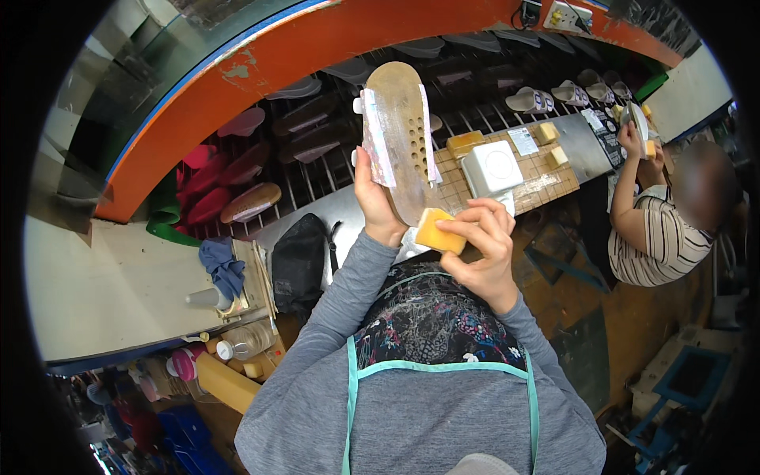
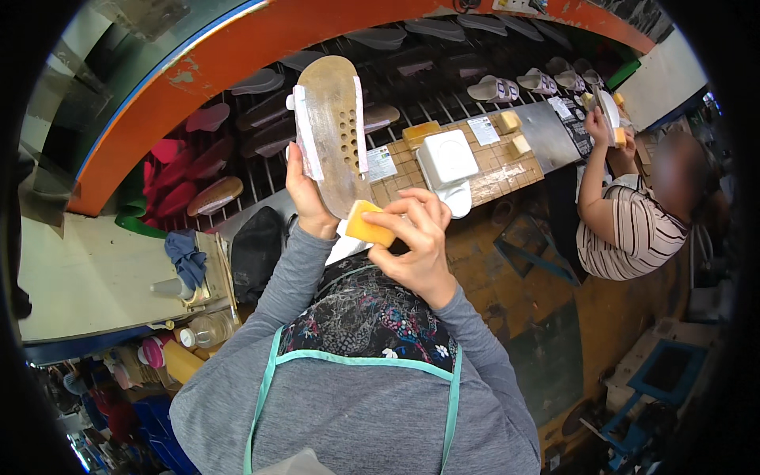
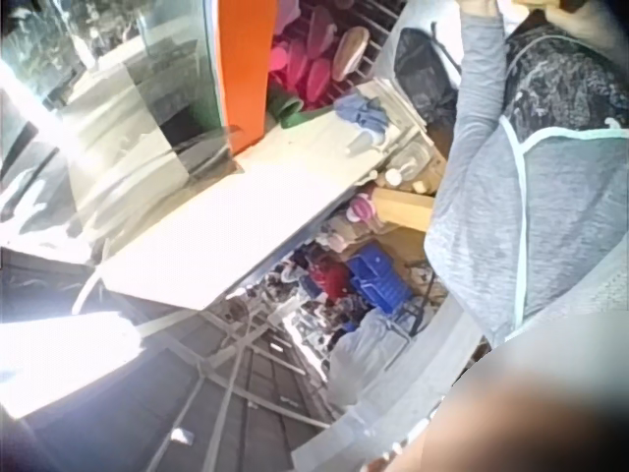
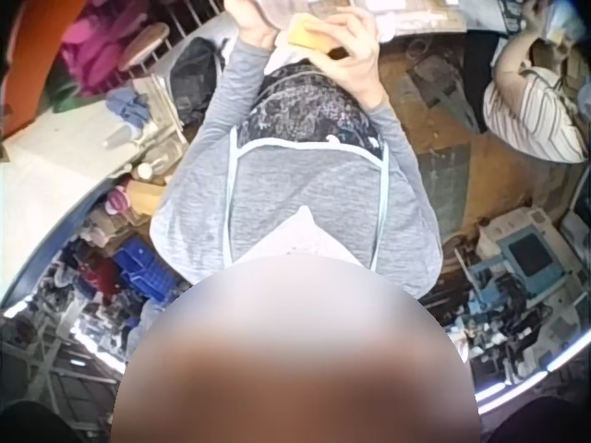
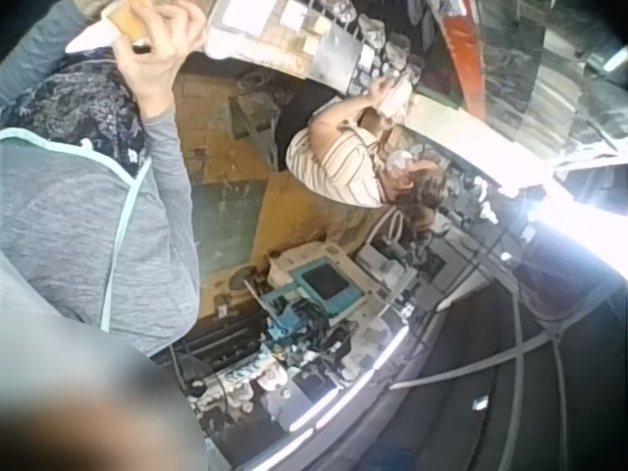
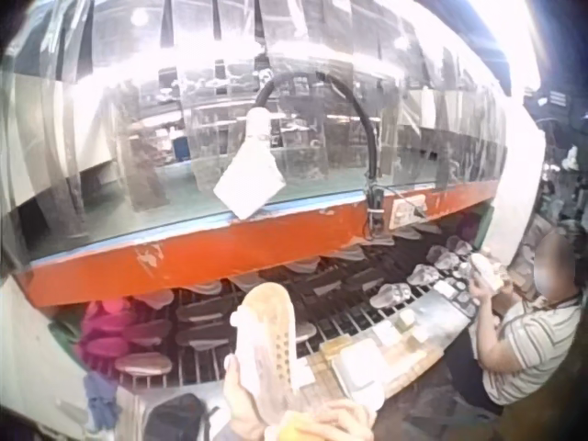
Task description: The person repeatedly wipes the soles of multiple slippers with a yellow sponge, placing each slipper back on a rack after cleaning. The person also briefly handles a pink and white container, opening and closing it before returning it to the shelf.
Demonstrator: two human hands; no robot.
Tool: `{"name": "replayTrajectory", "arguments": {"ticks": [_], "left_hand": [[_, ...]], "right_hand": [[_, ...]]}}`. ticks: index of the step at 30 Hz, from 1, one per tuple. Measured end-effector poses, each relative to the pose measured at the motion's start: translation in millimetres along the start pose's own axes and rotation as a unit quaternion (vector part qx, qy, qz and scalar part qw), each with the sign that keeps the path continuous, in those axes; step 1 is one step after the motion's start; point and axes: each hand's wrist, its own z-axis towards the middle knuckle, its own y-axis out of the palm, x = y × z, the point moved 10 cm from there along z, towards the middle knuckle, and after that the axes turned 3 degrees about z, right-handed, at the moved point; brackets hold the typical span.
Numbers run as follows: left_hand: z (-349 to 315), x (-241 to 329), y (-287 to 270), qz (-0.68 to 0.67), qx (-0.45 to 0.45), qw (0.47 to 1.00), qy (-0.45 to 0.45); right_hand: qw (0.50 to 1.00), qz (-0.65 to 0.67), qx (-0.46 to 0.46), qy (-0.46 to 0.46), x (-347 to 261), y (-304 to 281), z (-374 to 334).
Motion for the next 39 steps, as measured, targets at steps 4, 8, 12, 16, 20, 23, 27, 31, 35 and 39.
{"name": "replayTrajectory", "arguments": {"ticks": [4,8,12,16,20,23,27,31,35,39], "left_hand": [[15,-21,-5,-0.061,-0.013,0.996,-0.062],[18,-62,-3,-0.119,-0.045,0.978,-0.165],[27,-73,-26,-0.048,-0.012,0.976,-0.213],[11,-35,-11,-0.326,-0.106,0.909,-0.239],[-25,42,25,-0.083,-0.350,0.933,-0.025],[-36,69,22,-0.128,-0.281,0.951,0.025],[-22,55,-2,-0.083,-0.057,0.990,-0.095],[-15,40,-20,0.039,0.084,0.989,-0.115],[4,-15,14,-0.061,-0.062,0.964,-0.251],[38,-37,-23,0.075,0.082,0.974,-0.195]], "right_hand": [[0.991,0.013,0.086,0.102,39,-34,-12],[0.997,-0.027,0.059,0.032,34,-30,-23],[0.985,-0.099,0.063,0.130,98,-38,-57],[0.954,-0.142,0.084,0.251,189,-43,-106],[0.933,-0.217,0.074,0.277,241,-38,-125],[0.931,-0.252,0.041,0.260,253,-24,-121],[0.920,-0.285,-0.006,0.268,252,-13,-126],[0.911,-0.096,0.004,0.402,255,-20,-130],[0.783,0.448,0.115,0.415,213,-8,-78],[0.973,0.210,0.016,0.092,84,-22,8]]}}
